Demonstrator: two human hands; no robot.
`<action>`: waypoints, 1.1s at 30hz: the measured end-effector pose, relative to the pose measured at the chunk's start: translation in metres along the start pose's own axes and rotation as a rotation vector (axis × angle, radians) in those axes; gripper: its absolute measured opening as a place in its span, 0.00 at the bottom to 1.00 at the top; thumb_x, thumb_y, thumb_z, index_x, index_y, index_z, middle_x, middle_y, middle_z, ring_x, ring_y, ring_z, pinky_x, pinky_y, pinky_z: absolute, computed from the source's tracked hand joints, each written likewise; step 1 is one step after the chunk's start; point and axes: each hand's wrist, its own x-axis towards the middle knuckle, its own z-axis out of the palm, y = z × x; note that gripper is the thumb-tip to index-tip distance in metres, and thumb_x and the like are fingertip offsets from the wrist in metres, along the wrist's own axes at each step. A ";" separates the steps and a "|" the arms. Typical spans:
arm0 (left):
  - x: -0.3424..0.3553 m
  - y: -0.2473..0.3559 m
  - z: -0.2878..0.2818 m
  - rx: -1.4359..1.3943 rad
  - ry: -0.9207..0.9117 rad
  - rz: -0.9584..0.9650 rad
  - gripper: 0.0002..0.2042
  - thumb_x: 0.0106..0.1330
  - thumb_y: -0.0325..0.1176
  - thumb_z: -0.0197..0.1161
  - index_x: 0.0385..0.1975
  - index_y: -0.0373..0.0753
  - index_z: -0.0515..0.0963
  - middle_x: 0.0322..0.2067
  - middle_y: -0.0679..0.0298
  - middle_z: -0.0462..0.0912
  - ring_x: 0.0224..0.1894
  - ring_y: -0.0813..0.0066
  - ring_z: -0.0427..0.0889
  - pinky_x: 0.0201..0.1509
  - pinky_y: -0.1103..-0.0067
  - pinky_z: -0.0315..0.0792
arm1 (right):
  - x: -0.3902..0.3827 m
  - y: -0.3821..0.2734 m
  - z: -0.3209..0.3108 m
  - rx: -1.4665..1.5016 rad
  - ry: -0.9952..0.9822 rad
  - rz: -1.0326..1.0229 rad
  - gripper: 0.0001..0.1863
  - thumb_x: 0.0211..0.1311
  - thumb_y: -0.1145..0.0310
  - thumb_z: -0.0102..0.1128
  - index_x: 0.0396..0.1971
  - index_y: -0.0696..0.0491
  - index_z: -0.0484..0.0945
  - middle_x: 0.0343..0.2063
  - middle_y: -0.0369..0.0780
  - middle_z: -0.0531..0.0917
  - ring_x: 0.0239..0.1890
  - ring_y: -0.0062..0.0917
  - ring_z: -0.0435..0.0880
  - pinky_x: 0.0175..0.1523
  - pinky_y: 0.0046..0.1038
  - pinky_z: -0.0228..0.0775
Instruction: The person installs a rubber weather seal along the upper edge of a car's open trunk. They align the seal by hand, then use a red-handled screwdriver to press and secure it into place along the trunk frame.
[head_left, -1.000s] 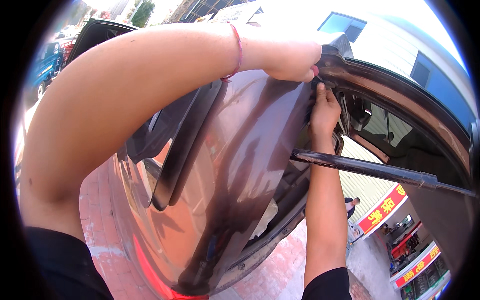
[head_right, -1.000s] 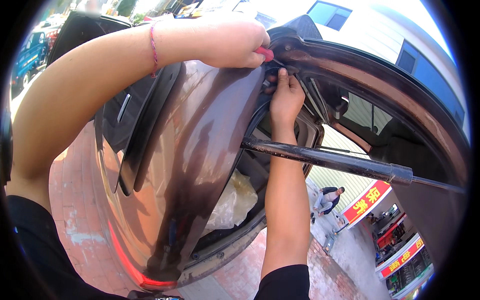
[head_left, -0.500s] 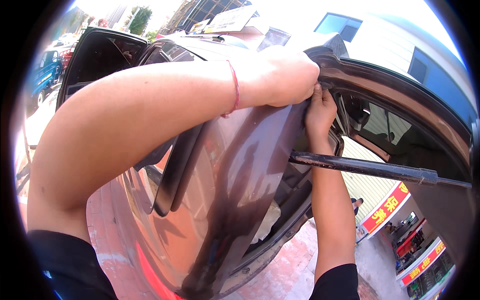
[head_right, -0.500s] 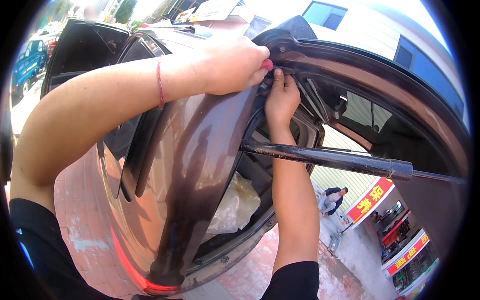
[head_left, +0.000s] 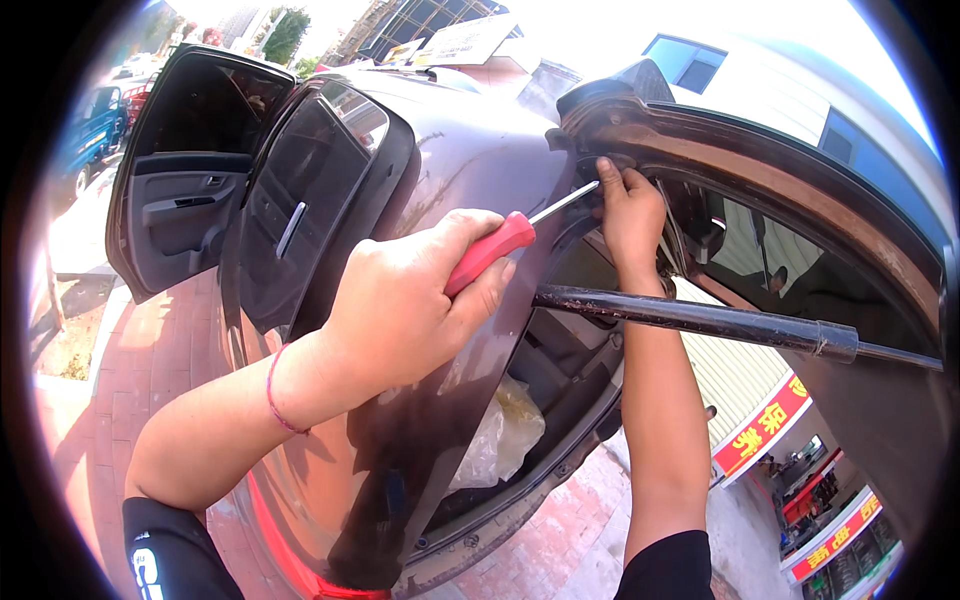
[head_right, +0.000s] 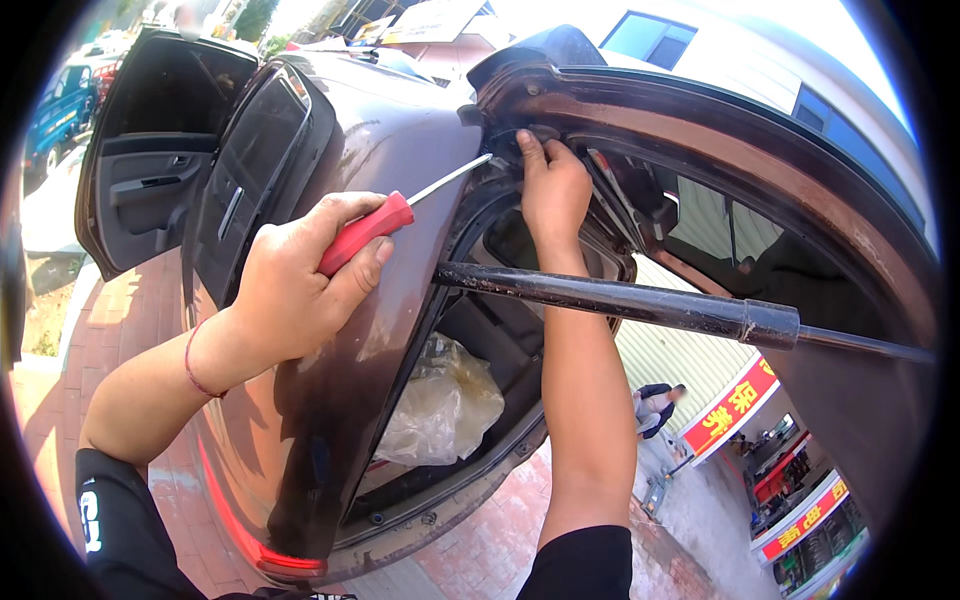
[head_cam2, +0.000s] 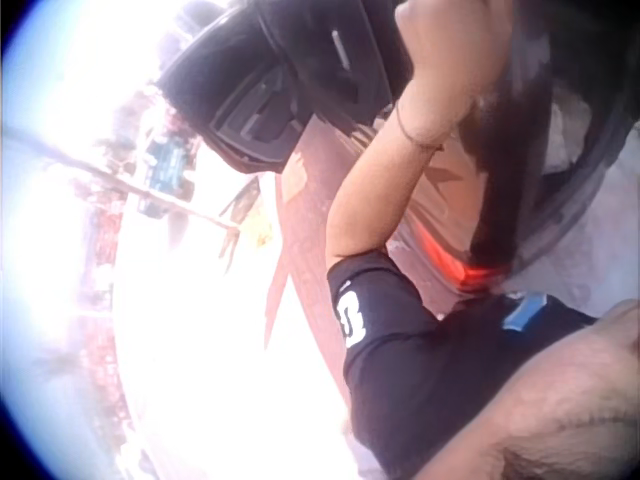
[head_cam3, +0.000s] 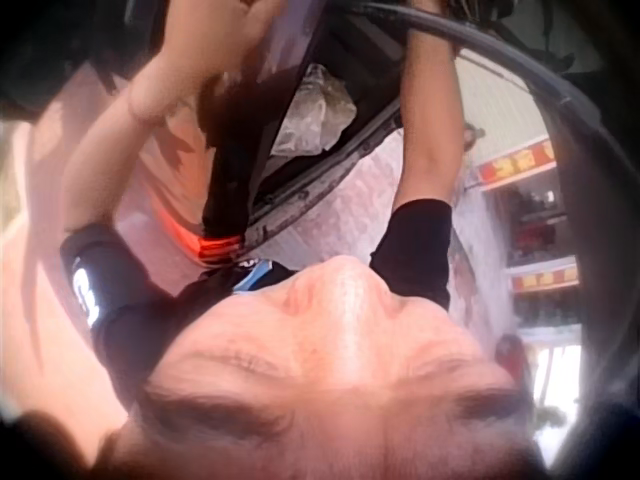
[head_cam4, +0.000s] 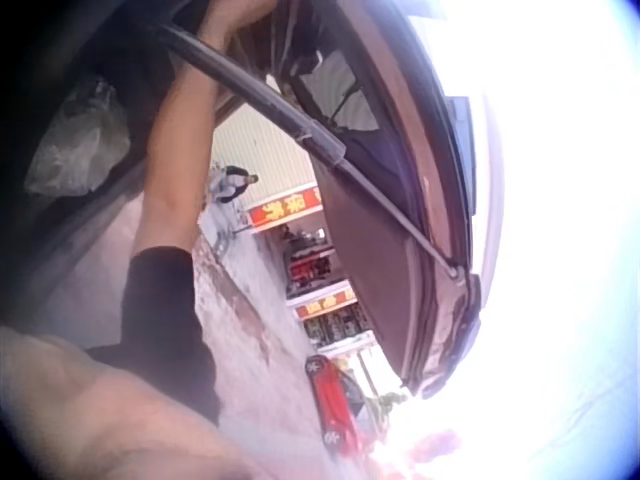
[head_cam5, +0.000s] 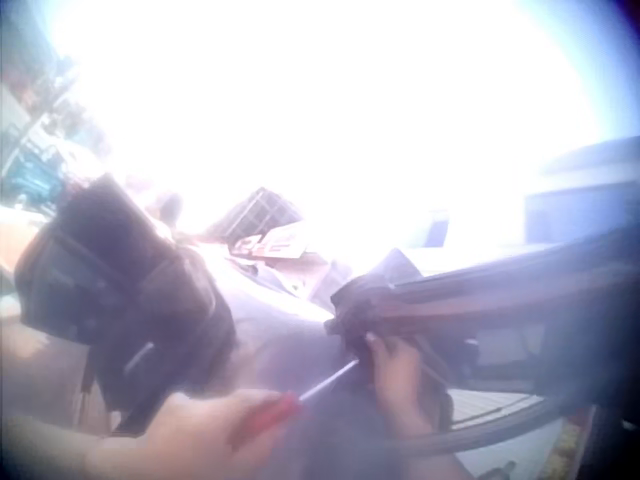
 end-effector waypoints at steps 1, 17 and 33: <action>-0.005 -0.001 0.000 -0.031 0.025 -0.022 0.15 0.69 0.33 0.68 0.52 0.34 0.79 0.34 0.50 0.85 0.30 0.56 0.87 0.36 0.74 0.79 | -0.002 -0.003 0.004 0.166 -0.034 0.034 0.23 0.71 0.53 0.64 0.32 0.62 0.84 0.24 0.39 0.86 0.24 0.22 0.83 0.33 0.26 0.72; -0.053 -0.003 -0.001 -0.092 0.080 0.176 0.19 0.58 0.33 0.74 0.48 0.34 0.80 0.22 0.63 0.79 0.19 0.70 0.80 0.22 0.77 0.72 | -0.014 -0.016 0.020 0.524 0.084 0.219 0.23 0.78 0.53 0.56 0.38 0.61 0.84 0.29 0.38 0.87 0.25 0.20 0.83 0.28 0.22 0.67; -0.050 -0.008 0.002 -0.096 0.120 0.196 0.21 0.56 0.33 0.75 0.49 0.33 0.80 0.19 0.66 0.74 0.17 0.73 0.76 0.21 0.78 0.70 | -0.023 -0.020 0.008 0.592 0.068 0.263 0.24 0.79 0.51 0.53 0.41 0.61 0.82 0.28 0.38 0.86 0.26 0.20 0.82 0.30 0.21 0.69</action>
